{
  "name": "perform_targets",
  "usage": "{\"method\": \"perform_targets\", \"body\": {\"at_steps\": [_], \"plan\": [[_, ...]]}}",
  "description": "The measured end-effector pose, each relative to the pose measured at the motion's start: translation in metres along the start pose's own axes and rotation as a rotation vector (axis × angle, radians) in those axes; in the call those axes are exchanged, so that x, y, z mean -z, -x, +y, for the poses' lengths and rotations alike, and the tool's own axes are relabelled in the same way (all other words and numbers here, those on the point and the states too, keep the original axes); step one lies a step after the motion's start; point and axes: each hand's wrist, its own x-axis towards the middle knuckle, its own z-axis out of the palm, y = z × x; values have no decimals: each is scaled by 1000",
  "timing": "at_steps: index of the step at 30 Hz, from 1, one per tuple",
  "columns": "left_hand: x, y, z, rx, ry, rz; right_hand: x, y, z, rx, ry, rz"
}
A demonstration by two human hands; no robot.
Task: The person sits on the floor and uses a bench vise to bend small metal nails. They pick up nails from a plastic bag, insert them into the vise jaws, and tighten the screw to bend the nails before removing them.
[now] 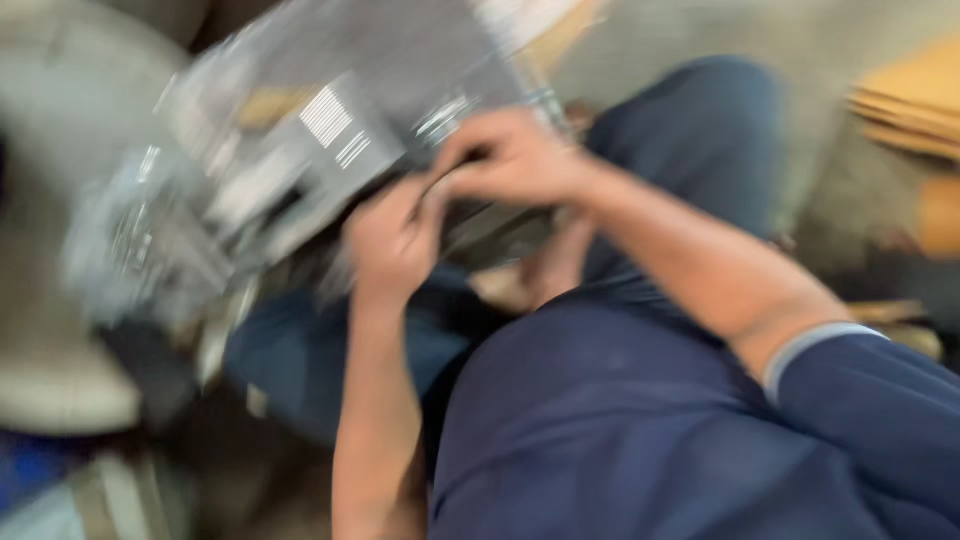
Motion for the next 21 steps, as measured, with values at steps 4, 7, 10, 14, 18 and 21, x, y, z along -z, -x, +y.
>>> {"method": "perform_targets", "body": {"at_steps": [4, 7, 10, 14, 18, 21], "plan": [[4, 3, -14, -38, 71, 23, 7, 2, -4, -194, -279, -7], [14, 4, -3, -43, 116, 5, 4, 7, -17, -299, -342, 12], [14, 4, -6, -13, 156, -1, 1, 6, -13, -319, -357, 22], [13, 4, -8, -15, 162, -4, -1, 6, -15, -242, -361, -26], [12, 5, -8, -7, 135, -5, -2, 8, -18, -200, -357, -31], [10, 5, -7, -52, 51, 41, -1, 7, -20, -218, -336, -35]]}}
